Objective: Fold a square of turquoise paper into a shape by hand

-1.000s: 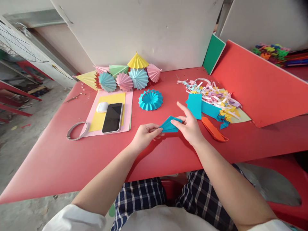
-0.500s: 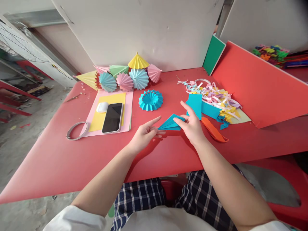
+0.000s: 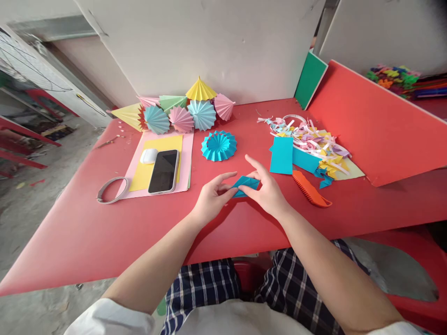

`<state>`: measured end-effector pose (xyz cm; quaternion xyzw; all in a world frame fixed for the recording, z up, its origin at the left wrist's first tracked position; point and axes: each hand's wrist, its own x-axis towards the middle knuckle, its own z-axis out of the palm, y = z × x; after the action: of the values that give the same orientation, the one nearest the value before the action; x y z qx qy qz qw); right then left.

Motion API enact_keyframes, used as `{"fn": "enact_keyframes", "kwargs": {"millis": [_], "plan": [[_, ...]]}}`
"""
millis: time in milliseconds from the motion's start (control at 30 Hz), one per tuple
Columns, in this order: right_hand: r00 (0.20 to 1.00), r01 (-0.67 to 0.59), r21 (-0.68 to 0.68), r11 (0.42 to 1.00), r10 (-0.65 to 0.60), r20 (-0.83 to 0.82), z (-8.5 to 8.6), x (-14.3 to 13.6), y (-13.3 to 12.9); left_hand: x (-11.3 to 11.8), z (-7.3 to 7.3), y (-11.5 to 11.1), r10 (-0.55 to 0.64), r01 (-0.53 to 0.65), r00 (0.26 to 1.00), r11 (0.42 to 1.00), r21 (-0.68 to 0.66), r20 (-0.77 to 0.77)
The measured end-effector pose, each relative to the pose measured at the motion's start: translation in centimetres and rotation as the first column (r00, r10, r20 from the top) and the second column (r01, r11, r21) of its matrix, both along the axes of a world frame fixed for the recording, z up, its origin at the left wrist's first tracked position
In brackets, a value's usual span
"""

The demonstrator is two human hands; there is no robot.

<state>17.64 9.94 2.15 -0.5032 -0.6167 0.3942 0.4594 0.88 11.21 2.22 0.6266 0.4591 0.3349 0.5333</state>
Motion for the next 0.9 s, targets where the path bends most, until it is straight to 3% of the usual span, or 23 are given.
{"fn": "enact_keyframes", "kwargs": {"millis": [267,533,733,900], "plan": [[1.000,0.000,0.026,1.000,0.000,0.002,-0.6,0.4,0.3,-0.3,0.1,0.0,-0.018,0.024,0.996,0.997,0.068,-0.086],[0.984,0.029,0.002,1.000,-0.029,-0.177,-1.0,1.0,0.9,-0.4,-0.3,0.3,0.038,-0.038,0.999,0.999,-0.018,0.016],[0.976,-0.080,-0.098,0.992,0.057,-0.212,-1.0,0.7,0.8,-0.3,-0.7,0.5,0.136,-0.123,0.984,0.987,-0.108,0.116],[0.975,-0.027,-0.086,0.996,0.007,-0.223,-0.8,0.6,0.7,-0.1,-0.5,0.3,0.074,-0.064,0.987,0.995,-0.072,0.141]]}}
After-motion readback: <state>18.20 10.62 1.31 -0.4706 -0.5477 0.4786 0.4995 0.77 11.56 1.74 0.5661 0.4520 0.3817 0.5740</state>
